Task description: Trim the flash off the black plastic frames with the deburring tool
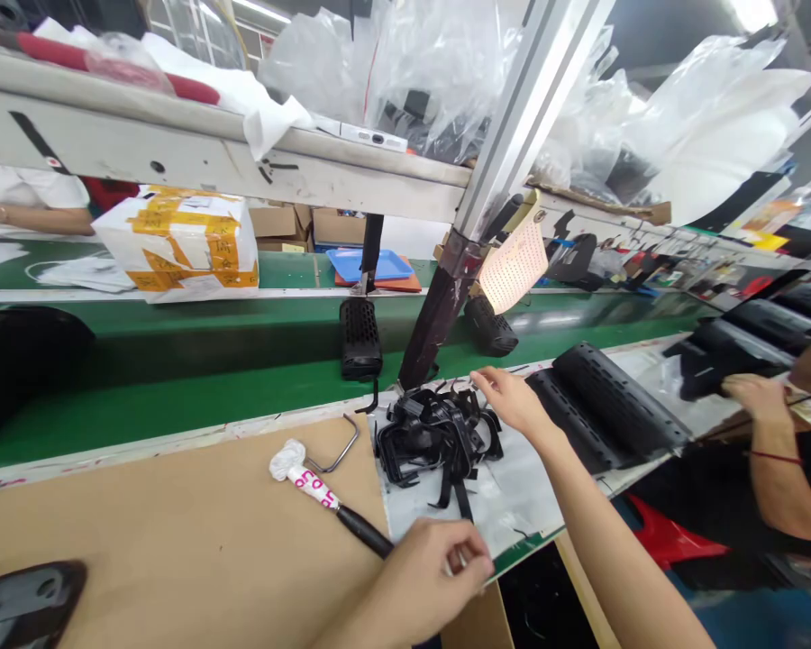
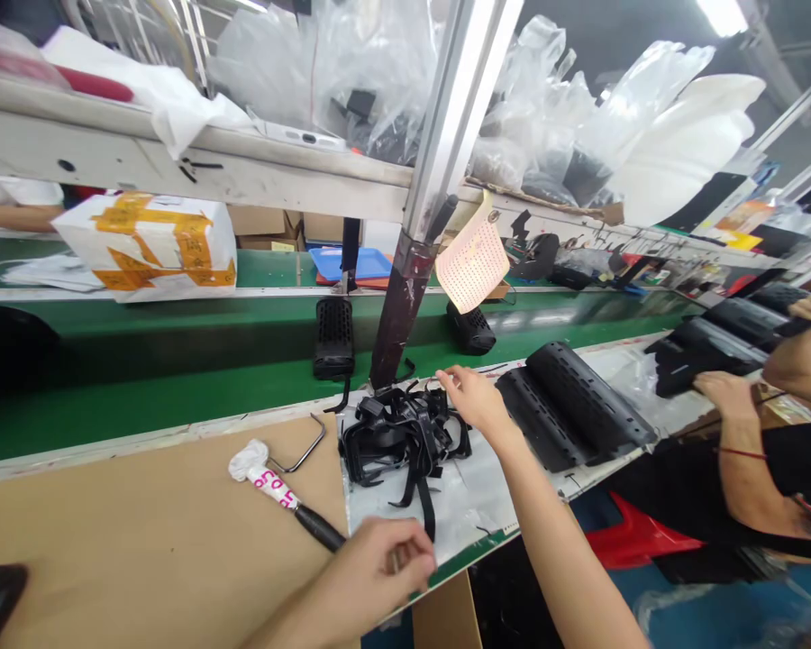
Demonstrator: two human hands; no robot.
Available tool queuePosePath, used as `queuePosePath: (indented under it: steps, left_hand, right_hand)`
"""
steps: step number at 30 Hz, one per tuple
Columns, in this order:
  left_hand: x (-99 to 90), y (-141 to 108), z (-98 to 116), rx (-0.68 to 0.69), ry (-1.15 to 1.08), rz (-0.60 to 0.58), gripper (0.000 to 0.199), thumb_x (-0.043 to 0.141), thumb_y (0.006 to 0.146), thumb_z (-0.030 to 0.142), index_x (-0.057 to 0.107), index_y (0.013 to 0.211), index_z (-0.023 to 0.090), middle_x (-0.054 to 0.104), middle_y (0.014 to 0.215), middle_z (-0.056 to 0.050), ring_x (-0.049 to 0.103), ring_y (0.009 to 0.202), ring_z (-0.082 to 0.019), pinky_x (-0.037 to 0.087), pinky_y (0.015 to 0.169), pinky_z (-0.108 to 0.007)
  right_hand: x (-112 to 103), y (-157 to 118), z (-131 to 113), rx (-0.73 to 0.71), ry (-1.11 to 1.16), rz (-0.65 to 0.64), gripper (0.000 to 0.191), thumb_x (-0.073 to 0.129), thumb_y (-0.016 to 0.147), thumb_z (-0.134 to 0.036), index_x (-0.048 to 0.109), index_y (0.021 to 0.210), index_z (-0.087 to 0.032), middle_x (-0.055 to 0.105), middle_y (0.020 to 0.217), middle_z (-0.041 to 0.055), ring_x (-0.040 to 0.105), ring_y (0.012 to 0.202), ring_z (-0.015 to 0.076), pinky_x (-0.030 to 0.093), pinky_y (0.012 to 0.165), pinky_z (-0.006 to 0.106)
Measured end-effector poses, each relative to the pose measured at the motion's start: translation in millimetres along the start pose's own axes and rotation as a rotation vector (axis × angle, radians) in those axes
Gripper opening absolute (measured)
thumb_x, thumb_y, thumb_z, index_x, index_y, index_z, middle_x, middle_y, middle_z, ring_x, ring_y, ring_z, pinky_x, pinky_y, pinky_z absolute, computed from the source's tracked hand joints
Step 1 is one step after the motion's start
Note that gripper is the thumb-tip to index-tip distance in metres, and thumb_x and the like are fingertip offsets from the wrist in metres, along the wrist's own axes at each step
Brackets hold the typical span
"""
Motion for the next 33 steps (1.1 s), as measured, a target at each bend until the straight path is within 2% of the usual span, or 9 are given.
queuePosePath:
  steps: [3,5,8,10,13,17,21,27,33]
  left_hand:
    - [-58.7,-11,27,0.143,0.158,0.284,0.021,0.059,0.094,0.033,0.069,0.082,0.019,0.065,0.068,-0.001,0.055,0.062,-0.014,0.038,0.059,-0.026]
    - [-79.7,-13,40,0.357,0.36,0.513,0.02,0.057,0.096,0.03,0.065,0.08,0.019,0.061,0.068,-0.001,0.053,0.064,-0.015,0.039,0.061,-0.028]
    - [-54.7,-7,40,0.75,0.725,0.391,0.009,0.062,0.092,0.026,0.066,0.087,0.02,0.068,0.085,-0.006,0.059,0.079,-0.02,0.042,0.069,-0.033]
    - [-33.0,-2,31,0.859,0.84,0.258,0.007,0.064,0.09,0.025,0.067,0.093,0.02,0.07,0.094,-0.008,0.06,0.084,-0.022,0.043,0.072,-0.036]
    - [-46.2,7,28,0.785,0.751,0.382,0.009,0.058,0.095,0.022,0.065,0.09,0.019,0.068,0.088,-0.006,0.059,0.082,-0.02,0.044,0.073,-0.034]
    - [-131.4,25,35,0.46,0.69,0.62,0.02,0.05,0.101,0.028,0.063,0.087,0.02,0.064,0.08,-0.003,0.06,0.079,-0.019,0.045,0.074,-0.031]
    - [-202.2,51,22,0.111,0.914,0.546,0.024,0.05,0.099,0.034,0.068,0.092,0.019,0.072,0.098,-0.009,0.065,0.093,-0.025,0.046,0.081,-0.034]
    - [-210.4,73,-4,0.017,1.104,0.223,0.022,0.065,0.092,0.041,0.073,0.09,0.02,0.074,0.101,-0.01,0.068,0.097,-0.028,0.046,0.082,-0.033]
    - [-205.2,43,20,0.141,1.016,0.356,0.025,0.054,0.1,0.039,0.067,0.088,0.021,0.071,0.093,-0.005,0.064,0.088,-0.023,0.042,0.078,-0.032]
  right_hand:
    - [11,30,9,-0.031,0.059,0.012,0.029,0.049,0.105,-0.032,0.074,0.112,-0.02,0.076,0.113,0.0108,0.071,0.106,0.0262,0.054,0.093,0.035]
    - [26,51,6,-0.074,0.083,-0.03,0.027,0.053,0.101,-0.019,0.073,0.119,-0.017,0.074,0.123,0.0115,0.068,0.116,0.0248,0.053,0.101,0.036]
    - [54,78,-11,-0.171,0.081,-0.149,0.027,0.063,0.097,-0.011,0.071,0.122,-0.016,0.069,0.134,0.0109,0.06,0.131,0.0249,0.048,0.112,0.043]
    - [70,92,-23,-0.22,0.052,-0.253,0.018,0.069,0.098,-0.017,0.072,0.116,-0.016,0.07,0.13,0.0095,0.063,0.126,0.0248,0.051,0.11,0.047]
    - [81,104,-28,-0.243,-0.023,-0.375,0.014,0.073,0.099,-0.028,0.073,0.104,-0.015,0.073,0.116,0.0072,0.069,0.108,0.0226,0.058,0.099,0.044]
    - [70,103,-19,-0.253,-0.102,-0.389,0.019,0.073,0.098,-0.034,0.072,0.101,-0.015,0.072,0.115,0.0083,0.068,0.108,0.0228,0.057,0.099,0.044]
    - [54,89,-8,-0.254,-0.122,-0.355,0.019,0.074,0.098,-0.035,0.072,0.096,-0.016,0.073,0.106,0.0058,0.069,0.101,0.0212,0.056,0.097,0.042]
    - [19,61,-2,-0.213,-0.052,-0.152,0.002,0.073,0.092,-0.018,0.072,0.089,-0.017,0.075,0.094,0.0059,0.069,0.093,0.022,0.052,0.09,0.037]
    - [-22,11,-20,-0.244,0.108,0.028,0.011,0.067,0.097,-0.032,0.073,0.095,-0.023,0.076,0.096,0.0034,0.067,0.09,0.0232,0.048,0.081,0.032]
Point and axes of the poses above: each hand's wrist, its own y-axis towards the middle knuckle, its own x-axis out of the palm, z = x × y, the point moved 4 cm from there along y, towards the middle knuckle
